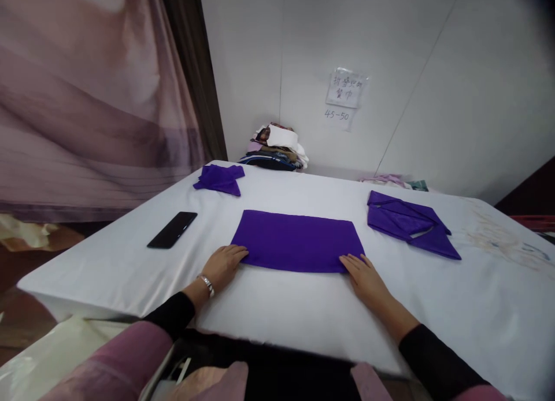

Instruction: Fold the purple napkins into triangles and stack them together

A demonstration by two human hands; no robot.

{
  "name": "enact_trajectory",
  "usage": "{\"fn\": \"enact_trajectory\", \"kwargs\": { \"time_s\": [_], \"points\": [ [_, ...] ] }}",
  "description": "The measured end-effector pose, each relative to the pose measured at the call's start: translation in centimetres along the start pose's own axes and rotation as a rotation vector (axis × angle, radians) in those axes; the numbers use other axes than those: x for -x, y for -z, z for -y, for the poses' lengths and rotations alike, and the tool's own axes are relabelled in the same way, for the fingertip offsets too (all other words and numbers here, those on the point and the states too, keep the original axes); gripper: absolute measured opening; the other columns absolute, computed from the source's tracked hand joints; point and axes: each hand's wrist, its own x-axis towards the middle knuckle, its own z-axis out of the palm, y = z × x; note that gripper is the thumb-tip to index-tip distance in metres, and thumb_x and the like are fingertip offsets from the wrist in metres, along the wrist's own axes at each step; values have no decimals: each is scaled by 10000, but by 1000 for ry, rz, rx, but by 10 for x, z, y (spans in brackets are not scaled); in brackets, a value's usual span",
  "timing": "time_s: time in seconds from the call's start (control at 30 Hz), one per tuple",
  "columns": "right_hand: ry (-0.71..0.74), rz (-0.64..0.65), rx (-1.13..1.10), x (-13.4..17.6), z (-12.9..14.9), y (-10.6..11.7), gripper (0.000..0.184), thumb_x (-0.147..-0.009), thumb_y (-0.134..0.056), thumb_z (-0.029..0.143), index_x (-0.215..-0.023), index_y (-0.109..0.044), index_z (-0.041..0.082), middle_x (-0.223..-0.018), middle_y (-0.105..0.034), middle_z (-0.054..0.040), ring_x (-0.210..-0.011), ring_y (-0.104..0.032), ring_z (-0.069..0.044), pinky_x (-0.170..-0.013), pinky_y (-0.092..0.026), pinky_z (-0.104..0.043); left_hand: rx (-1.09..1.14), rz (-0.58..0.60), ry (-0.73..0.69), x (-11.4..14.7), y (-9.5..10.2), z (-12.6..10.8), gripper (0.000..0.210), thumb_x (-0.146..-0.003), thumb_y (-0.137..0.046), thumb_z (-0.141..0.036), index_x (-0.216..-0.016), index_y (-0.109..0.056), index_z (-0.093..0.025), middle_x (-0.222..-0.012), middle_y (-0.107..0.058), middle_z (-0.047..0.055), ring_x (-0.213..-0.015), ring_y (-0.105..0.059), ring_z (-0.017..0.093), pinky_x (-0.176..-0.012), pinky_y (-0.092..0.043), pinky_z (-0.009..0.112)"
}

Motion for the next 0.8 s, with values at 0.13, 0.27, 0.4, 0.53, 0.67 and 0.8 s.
{"fn": "enact_trajectory", "kwargs": {
  "time_s": [0.13, 0.27, 0.4, 0.53, 0.67, 0.8],
  "points": [
    [-23, -38, 43, -5, -19, 2, 573, -726, -334, -19, -1224, -543, 175, -1198, -602, -87, -1097, -554, -195, -1015, -307, -446, -7, -17, 17, -8, 6, -4, 405, -733, -426, -34, -1025, -653, -198, -1075, -675, 66, -995, -602, 224, -862, -463, 382],
    [-16, -51, 46, 5, -41, 6, 593, -709, -344, -17, -1215, -552, 211, -1213, -594, -66, -1153, -515, -202, -1043, -245, -480, 59, -66, -100, 7, 15, -18, 356, -797, -409, -83, -1020, -653, -216, -1033, -689, 58, -939, -617, 217, -838, -466, 395],
    [-63, 24, 46, 19, -41, 8, 550, -734, -345, 9, -1196, -572, 204, -1217, -590, -72, -1175, -495, -228, -1044, -215, -508, 115, -55, -211, 26, 20, -31, 384, -792, -401, -69, -1038, -640, -241, -1010, -696, 28, -898, -625, 196, -814, -477, 379],
    [4, 25, -23, 12, -3, 8, 554, -771, -356, 32, -1267, -509, 224, -1254, -562, -65, -1219, -445, -234, -1063, -166, -524, 147, -114, -181, 31, 20, -28, 405, -740, -417, -49, -1017, -642, -242, -963, -702, 35, -878, -630, 200, -802, -486, 381],
    [96, 31, -95, -10, 44, 6, 529, -792, -361, 28, -1264, -515, 212, -1241, -572, -76, -1194, -468, -238, -1061, -184, -517, 176, -135, -194, 30, 20, -23, 427, -696, -434, -25, -1005, -639, -236, -952, -699, 40, -885, -628, 197, -815, -489, 379],
    [183, 28, -141, -34, 79, 1, 511, -808, -366, 25, -1270, -508, 190, -1233, -574, -98, -1171, -484, -238, -1061, -204, -503, 162, -121, -224, 32, 20, -24, 447, -669, -429, -7, -1003, -631, -224, -952, -699, 39, -887, -626, 195, -817, -489, 372]
  ]
}}
